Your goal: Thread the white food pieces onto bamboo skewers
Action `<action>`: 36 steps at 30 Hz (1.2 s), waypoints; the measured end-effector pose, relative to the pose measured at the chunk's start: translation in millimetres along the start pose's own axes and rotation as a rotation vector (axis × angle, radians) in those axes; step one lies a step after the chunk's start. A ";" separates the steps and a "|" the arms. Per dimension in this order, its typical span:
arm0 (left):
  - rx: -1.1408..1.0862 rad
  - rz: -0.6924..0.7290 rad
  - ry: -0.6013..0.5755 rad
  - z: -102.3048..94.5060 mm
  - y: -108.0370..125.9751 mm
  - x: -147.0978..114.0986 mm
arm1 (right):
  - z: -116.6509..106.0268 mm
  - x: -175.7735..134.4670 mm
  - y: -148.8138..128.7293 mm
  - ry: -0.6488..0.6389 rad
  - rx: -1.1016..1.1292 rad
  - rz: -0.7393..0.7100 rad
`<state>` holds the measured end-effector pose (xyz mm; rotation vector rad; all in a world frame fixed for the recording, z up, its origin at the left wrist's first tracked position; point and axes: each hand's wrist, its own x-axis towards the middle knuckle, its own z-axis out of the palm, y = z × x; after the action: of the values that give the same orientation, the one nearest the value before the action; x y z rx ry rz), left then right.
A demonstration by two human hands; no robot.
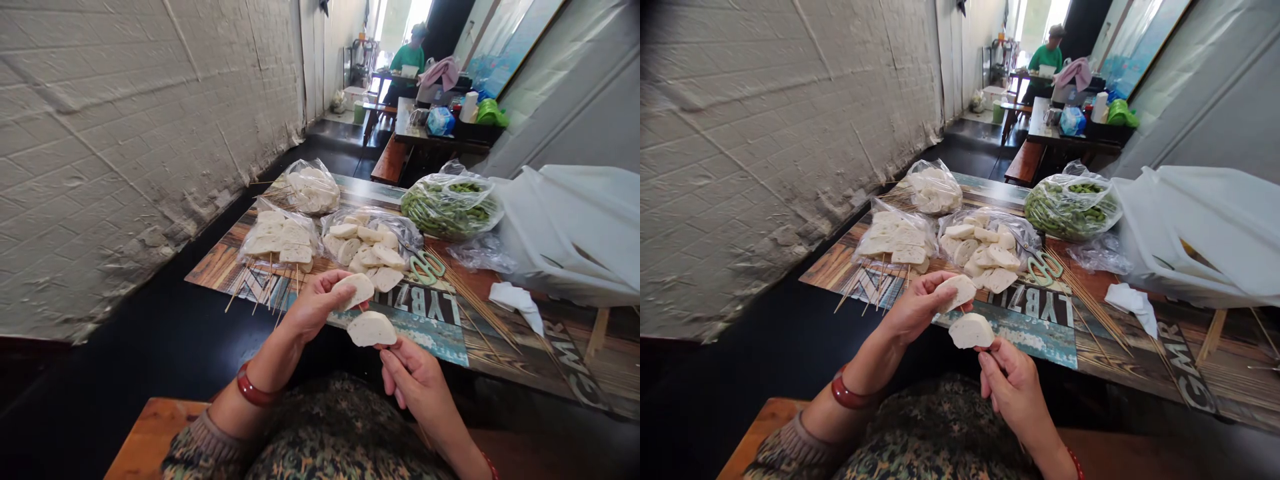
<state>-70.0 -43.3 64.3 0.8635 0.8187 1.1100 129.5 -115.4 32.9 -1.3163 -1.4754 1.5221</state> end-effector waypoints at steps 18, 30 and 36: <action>-0.197 -0.120 -0.033 0.0 -2.2 2.2 | 0.6 -3.1 -5.6 -0.003 0.060 0.020; 0.010 -0.027 0.002 4.5 -2.9 -2.5 | 0.4 0.2 -1.9 -0.001 0.034 0.014; 0.072 -0.014 -0.003 2.5 -4.5 -3.9 | 0.8 -2.2 -1.6 0.043 0.061 0.008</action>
<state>-67.0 -48.5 61.8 0.9176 0.8657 1.0722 129.1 -117.4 34.9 -1.3128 -1.3870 1.5225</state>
